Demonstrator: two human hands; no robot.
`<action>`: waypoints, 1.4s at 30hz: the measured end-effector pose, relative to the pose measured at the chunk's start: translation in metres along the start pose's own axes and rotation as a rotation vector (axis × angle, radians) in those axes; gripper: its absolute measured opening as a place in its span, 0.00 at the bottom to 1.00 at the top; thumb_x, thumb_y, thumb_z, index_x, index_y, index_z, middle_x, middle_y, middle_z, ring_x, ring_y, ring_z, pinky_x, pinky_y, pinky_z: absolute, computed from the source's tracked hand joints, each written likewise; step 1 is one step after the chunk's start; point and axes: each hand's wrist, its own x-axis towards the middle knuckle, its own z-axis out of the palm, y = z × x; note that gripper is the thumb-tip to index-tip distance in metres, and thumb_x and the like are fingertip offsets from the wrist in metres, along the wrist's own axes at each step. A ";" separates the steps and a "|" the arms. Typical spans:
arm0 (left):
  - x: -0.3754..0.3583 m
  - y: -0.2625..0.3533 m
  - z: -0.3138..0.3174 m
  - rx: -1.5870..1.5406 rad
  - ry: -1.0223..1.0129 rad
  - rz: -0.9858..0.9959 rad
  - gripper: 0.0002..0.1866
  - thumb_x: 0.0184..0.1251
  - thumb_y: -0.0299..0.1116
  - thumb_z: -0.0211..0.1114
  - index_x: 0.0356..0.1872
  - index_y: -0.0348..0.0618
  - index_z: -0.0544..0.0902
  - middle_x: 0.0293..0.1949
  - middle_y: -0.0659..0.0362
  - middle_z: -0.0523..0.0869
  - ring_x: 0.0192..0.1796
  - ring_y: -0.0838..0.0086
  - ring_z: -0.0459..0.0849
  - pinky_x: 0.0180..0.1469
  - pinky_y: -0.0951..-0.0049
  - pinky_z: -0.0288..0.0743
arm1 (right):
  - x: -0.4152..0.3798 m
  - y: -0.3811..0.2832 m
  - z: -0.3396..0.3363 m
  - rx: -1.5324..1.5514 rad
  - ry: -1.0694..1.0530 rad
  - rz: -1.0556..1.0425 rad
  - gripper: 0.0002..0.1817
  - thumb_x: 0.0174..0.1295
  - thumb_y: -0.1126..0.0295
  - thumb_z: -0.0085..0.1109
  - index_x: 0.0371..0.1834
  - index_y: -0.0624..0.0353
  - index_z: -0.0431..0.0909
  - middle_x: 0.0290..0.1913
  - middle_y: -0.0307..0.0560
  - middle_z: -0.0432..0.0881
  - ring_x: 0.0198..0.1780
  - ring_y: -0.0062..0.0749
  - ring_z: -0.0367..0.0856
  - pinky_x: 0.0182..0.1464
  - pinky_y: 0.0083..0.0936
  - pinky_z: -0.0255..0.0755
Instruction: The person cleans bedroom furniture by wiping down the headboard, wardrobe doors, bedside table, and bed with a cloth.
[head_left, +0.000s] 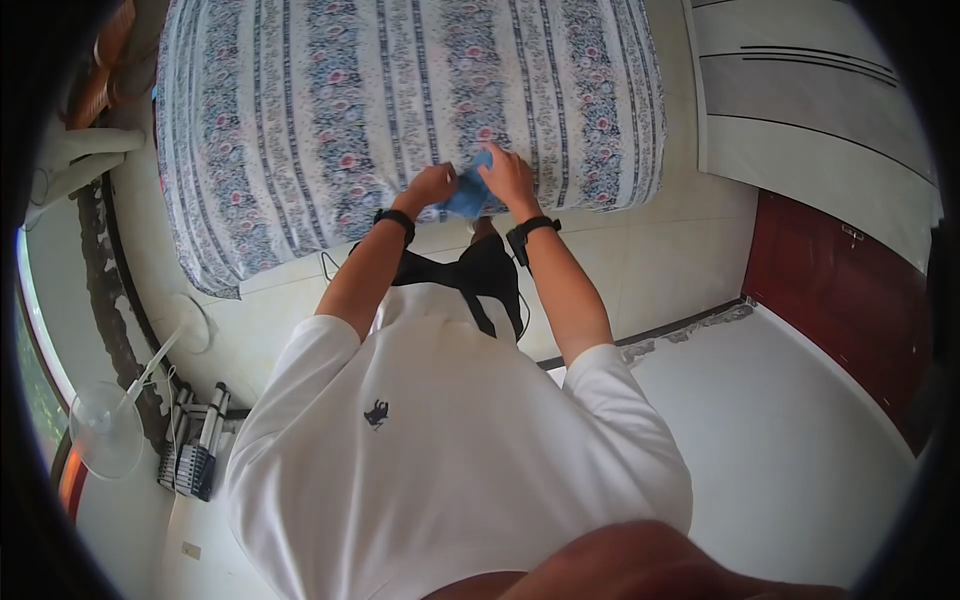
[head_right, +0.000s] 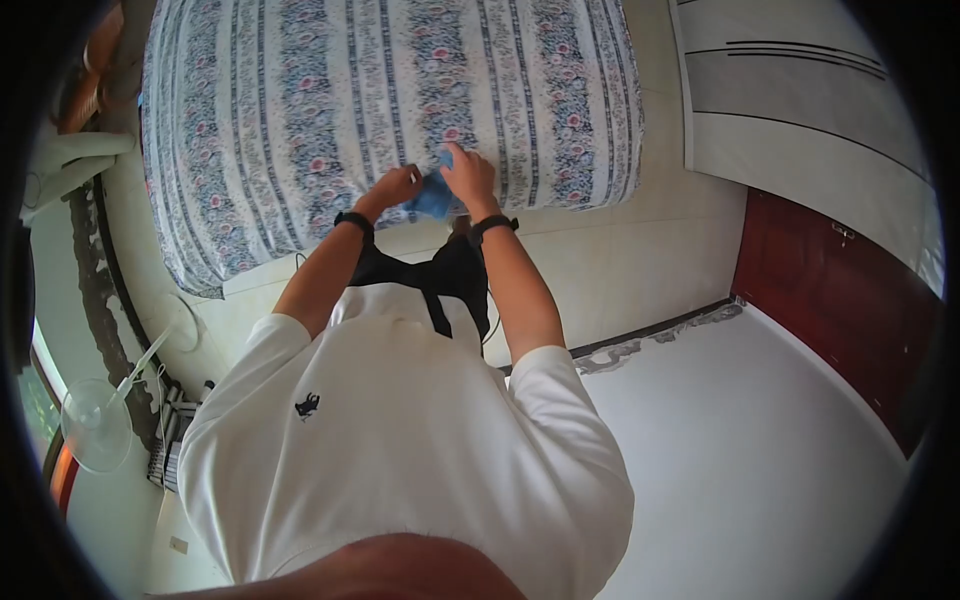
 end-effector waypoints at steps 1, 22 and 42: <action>0.012 0.014 -0.001 -0.049 0.041 0.008 0.13 0.55 0.38 0.57 0.36 0.39 0.79 0.35 0.44 0.83 0.41 0.48 0.81 0.43 0.54 0.74 | 0.013 0.009 -0.006 0.099 0.107 -0.112 0.23 0.51 0.65 0.62 0.54 0.43 0.74 0.37 0.53 0.81 0.42 0.48 0.79 0.41 0.41 0.74; 0.059 0.107 0.117 0.431 -0.191 -0.287 0.17 0.51 0.44 0.63 0.42 0.50 0.82 0.42 0.52 0.83 0.46 0.55 0.81 0.47 0.56 0.75 | 0.000 0.291 0.058 0.583 -0.637 0.152 0.23 0.55 0.64 0.59 0.55 0.55 0.72 0.34 0.46 0.81 0.24 0.30 0.79 0.26 0.27 0.70; 0.015 0.130 0.131 -1.245 0.274 -0.551 0.28 0.67 0.55 0.47 0.50 0.40 0.79 0.57 0.56 0.73 0.55 0.66 0.73 0.58 0.70 0.63 | 0.023 0.315 0.029 0.249 -0.541 0.205 0.14 0.57 0.61 0.56 0.39 0.60 0.78 0.35 0.47 0.82 0.41 0.39 0.80 0.46 0.32 0.71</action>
